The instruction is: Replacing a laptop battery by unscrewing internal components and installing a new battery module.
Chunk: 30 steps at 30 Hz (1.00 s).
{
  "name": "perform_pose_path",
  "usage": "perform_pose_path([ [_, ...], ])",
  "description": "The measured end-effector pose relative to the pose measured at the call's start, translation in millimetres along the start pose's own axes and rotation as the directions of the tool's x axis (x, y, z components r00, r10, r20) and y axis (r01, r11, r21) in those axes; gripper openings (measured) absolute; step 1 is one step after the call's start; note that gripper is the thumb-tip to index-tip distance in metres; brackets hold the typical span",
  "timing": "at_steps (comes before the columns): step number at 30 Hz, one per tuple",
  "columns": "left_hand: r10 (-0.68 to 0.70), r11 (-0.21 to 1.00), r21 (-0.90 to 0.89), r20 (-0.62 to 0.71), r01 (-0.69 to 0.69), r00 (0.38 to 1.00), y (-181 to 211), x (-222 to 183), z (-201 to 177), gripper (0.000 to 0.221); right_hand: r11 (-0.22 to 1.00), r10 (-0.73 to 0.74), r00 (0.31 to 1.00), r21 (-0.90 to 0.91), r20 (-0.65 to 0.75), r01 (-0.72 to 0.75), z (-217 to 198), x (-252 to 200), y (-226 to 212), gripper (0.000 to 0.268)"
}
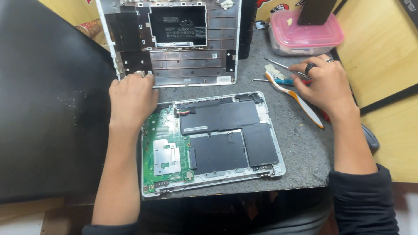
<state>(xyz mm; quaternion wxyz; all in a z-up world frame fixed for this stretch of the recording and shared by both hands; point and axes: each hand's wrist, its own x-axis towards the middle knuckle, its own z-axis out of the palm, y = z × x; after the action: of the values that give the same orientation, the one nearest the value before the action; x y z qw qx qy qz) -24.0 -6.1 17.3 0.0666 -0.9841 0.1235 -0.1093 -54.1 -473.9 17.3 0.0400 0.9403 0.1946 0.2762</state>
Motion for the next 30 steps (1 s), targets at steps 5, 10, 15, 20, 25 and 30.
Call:
perform_pose_path([
  [5, 0.103, 0.994, -0.034, -0.11, -0.107, 0.989, 15.4, 1.8, 4.1, 0.024, 0.999, 0.037, 0.991, 0.011, 0.133, -0.039, -3.2, 3.2, -6.9, 0.031],
  [10, 0.13, 0.991, -0.01, -0.151, -0.133, 0.98, 11.9, 5.1, 25.5, 0.016, 0.995, 0.088, 0.962, 0.013, 0.259, -0.095, -5.4, 4.4, -2.0, 0.035],
  [15, 0.139, 0.989, -0.032, -0.145, -0.145, 0.98, 14.9, 4.6, 22.8, 0.014, 0.985, 0.158, 0.977, 0.052, 0.144, -0.167, -14.1, -3.0, 13.3, 0.025],
  [20, 0.126, 0.991, -0.025, -0.108, -0.13, 0.986, 16.1, 2.8, 17.4, 0.015, 0.978, 0.199, 0.963, 0.034, 0.182, -0.208, -23.0, -2.5, 16.1, 0.029],
  [25, 0.029, 0.985, -0.171, -0.017, -0.032, 0.999, 14.5, 2.9, 7.4, 0.011, 0.969, 0.204, 0.933, 0.073, 0.295, -0.235, -21.0, 0.1, 6.6, 0.035],
  [30, 0.031, 0.992, -0.121, -0.08, -0.041, 0.996, 11.0, 2.2, 10.3, 0.007, 0.962, 0.214, 0.911, 0.084, 0.353, -0.259, -15.1, 4.8, -3.1, 0.035],
])
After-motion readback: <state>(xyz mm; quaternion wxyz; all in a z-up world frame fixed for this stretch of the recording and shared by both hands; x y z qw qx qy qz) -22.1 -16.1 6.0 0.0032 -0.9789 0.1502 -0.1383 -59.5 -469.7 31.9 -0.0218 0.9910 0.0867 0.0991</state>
